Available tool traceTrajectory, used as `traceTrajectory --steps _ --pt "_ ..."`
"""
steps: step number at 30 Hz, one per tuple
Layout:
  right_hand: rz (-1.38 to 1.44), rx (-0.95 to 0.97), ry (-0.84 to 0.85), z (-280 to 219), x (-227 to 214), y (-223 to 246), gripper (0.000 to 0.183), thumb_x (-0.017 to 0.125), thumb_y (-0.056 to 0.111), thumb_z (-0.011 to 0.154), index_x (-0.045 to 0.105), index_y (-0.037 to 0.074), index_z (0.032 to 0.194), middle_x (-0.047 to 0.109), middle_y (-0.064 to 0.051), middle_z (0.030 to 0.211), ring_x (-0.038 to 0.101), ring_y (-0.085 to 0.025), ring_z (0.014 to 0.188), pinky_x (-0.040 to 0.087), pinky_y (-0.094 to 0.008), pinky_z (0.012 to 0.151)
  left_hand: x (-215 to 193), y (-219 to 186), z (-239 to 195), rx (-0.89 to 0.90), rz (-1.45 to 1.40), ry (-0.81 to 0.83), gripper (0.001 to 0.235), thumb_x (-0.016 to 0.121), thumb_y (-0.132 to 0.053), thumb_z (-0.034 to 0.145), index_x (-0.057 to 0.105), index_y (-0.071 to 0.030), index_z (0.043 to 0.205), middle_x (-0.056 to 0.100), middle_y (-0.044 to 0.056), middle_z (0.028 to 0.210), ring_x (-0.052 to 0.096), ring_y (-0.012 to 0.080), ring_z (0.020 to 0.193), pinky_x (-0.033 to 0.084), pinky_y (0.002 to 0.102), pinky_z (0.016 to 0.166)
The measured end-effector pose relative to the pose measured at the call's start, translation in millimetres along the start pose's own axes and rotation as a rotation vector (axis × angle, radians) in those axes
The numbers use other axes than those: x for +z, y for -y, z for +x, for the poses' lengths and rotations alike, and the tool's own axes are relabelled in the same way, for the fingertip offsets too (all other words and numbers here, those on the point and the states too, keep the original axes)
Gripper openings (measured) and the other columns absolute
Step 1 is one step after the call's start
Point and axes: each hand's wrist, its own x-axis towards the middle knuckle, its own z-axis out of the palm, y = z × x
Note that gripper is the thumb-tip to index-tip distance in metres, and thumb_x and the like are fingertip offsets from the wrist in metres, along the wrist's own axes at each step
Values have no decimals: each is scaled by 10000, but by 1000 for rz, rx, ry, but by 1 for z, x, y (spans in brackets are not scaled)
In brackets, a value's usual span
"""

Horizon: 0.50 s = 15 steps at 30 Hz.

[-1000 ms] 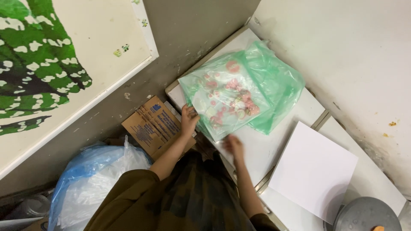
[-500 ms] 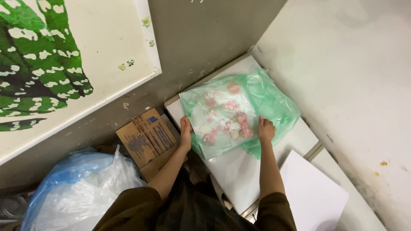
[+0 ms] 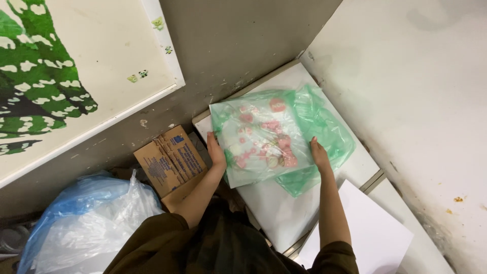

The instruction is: The person organizes pink and white fondant cake decorations by removing them from small bags and placing them onto a white board, before sliding the board into a green plastic bag.

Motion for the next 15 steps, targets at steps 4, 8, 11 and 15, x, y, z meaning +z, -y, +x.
traceTrajectory --steps 4,8,11,15 --pt "99 -113 -110 -31 -10 3 874 377 679 1019 580 -97 1365 618 -288 1361 564 -360 1308 401 -391 1119 14 -51 -8 -243 -95 73 612 393 -534 1039 564 -35 1351 607 106 1306 578 209 1157 417 318 1032" --pt "221 -8 -108 -72 -24 -13 818 390 616 1055 564 -119 1370 648 -252 1333 576 -338 1237 415 -390 1090 21 -65 -13 -296 -35 160 688 348 -583 1043 573 -13 1354 613 141 1269 594 222 1136 441 335 1014" --pt "605 246 -69 -136 -27 -12 730 380 556 1051 530 -57 1416 626 -165 1348 598 -265 1200 455 -390 1035 27 -76 -7 -286 -72 325 724 382 -581 1049 541 31 1401 588 190 1310 584 250 1179 446 362 1042" --pt "908 60 -52 -220 4 -47 543 489 317 1038 488 -2 1477 591 -163 1417 602 -264 1227 480 -404 1046 52 -119 1 -377 64 634 813 404 -641 991 483 2 1482 579 164 1427 577 243 1270 448 358 1078"
